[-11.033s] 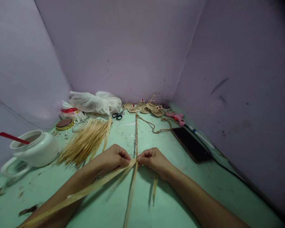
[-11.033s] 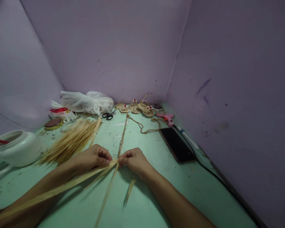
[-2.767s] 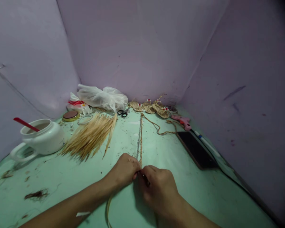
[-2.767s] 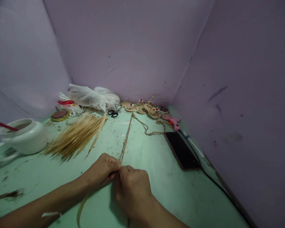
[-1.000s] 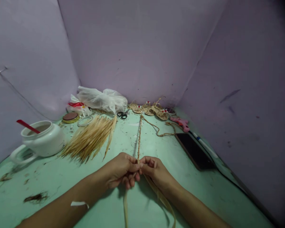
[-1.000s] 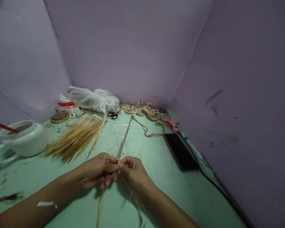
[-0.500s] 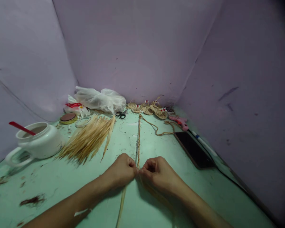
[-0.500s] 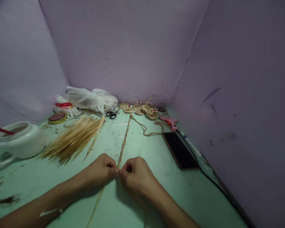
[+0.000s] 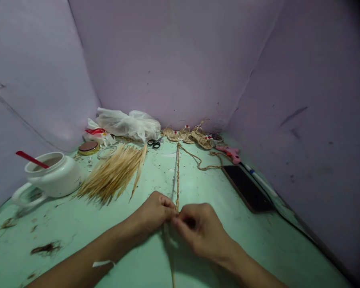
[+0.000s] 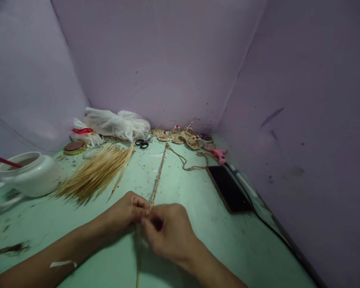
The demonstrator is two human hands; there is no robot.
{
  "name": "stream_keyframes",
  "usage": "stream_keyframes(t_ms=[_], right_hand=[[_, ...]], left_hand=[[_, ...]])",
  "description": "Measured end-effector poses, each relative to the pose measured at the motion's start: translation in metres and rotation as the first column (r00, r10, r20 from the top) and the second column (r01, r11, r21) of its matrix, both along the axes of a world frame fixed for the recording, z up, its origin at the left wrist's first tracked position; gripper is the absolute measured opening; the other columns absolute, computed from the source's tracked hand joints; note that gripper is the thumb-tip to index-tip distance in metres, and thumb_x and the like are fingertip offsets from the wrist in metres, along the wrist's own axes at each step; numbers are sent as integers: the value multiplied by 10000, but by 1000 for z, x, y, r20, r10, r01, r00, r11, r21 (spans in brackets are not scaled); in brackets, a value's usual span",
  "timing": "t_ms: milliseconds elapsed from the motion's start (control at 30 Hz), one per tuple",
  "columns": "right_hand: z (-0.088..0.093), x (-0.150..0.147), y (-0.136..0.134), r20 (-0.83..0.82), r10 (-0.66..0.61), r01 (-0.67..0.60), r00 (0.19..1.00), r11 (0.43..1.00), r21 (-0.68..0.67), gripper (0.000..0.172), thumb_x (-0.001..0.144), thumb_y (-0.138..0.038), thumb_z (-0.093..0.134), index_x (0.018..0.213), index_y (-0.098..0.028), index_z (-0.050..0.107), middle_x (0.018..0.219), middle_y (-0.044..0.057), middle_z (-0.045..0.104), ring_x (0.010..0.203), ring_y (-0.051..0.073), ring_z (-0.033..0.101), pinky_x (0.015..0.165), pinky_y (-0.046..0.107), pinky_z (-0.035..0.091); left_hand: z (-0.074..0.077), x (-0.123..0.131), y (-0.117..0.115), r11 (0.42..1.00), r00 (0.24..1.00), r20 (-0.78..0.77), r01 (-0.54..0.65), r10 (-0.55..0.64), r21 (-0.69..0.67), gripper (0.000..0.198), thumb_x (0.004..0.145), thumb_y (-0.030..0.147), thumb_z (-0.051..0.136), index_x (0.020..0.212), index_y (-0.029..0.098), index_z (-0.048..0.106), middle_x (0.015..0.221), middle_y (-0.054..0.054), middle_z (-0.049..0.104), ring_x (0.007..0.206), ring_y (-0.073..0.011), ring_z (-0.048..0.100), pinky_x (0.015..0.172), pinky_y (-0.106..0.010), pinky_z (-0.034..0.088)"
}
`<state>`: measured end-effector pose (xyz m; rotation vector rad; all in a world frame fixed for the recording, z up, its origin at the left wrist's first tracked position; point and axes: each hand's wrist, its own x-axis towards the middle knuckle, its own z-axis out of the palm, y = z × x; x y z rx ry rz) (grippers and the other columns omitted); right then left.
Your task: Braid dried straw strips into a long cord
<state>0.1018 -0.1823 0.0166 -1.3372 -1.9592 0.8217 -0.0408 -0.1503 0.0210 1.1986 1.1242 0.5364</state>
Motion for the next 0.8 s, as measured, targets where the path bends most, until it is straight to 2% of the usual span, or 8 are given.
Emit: stream_keyframes(t_ms=[67,100,167,233,333,467,600,800], right_hand=[[4,1,7,-211,-182,137,960,968,-212,247,734,-320,466,569,-142,517,517,-3,484,502,81,422,480,200,301],[5,1,10,-313,-226,106,922,928,-359,239,728,-341,474,599,-144,513,543,1,498,516,86,444,492,204,324],[4,-1,14,-467,-246,-97,849,797,-597,211,698,-358,510,667,-150,507,550,-1,511,497,90,465,490,217,352],[1,-2,16,-518,-246,-217,819,703,-677,190,646,-329,563,678,-153,499,477,-32,471,412,71,416,427,204,319],[-7,-3,18,-429,-232,-104,873,770,-630,139,590,-240,596,584,-137,504,391,-68,380,352,31,286,370,183,195],[-13,-2,20,-331,-224,-7,917,819,-574,100,570,-166,564,506,-127,497,398,-52,416,374,30,294,385,192,184],[-10,-6,18,-385,-283,9,878,816,-578,73,556,-126,541,499,-128,495,418,-32,477,391,36,329,400,192,200],[-6,-13,12,-486,-385,-18,785,770,-638,117,563,-189,606,524,-133,511,436,-31,489,393,37,338,407,192,219]], left_hand=[[3,-1,0,1000,1000,-19,14,-15,-9,65,479,149,469,445,114,512,338,63,312,374,-35,210,408,-201,133],[4,-2,0,1000,999,-21,28,-28,-4,68,485,151,467,443,116,507,339,63,306,378,-36,210,412,-201,136],[3,-2,0,998,998,-7,61,-61,26,86,506,168,468,446,117,504,363,53,329,399,-43,236,422,-202,157],[-1,-3,0,993,996,-17,91,-90,71,108,531,196,478,460,118,499,389,50,334,417,-46,239,425,-203,161],[-6,-4,2,980,980,-163,135,-110,149,105,546,204,481,481,123,494,406,59,314,419,-44,217,417,-202,149],[2,-10,3,946,899,-410,254,-154,200,182,594,251,454,480,123,517,399,32,393,395,-61,296,413,-201,204],[14,-11,-8,920,825,-538,332,-175,210,229,637,288,444,484,137,525,421,11,426,409,-81,339,428,-209,236],[4,4,-42,790,726,-688,419,5,448,208,675,256,439,564,146,576,518,-51,487,469,-113,374,495,-247,241]])
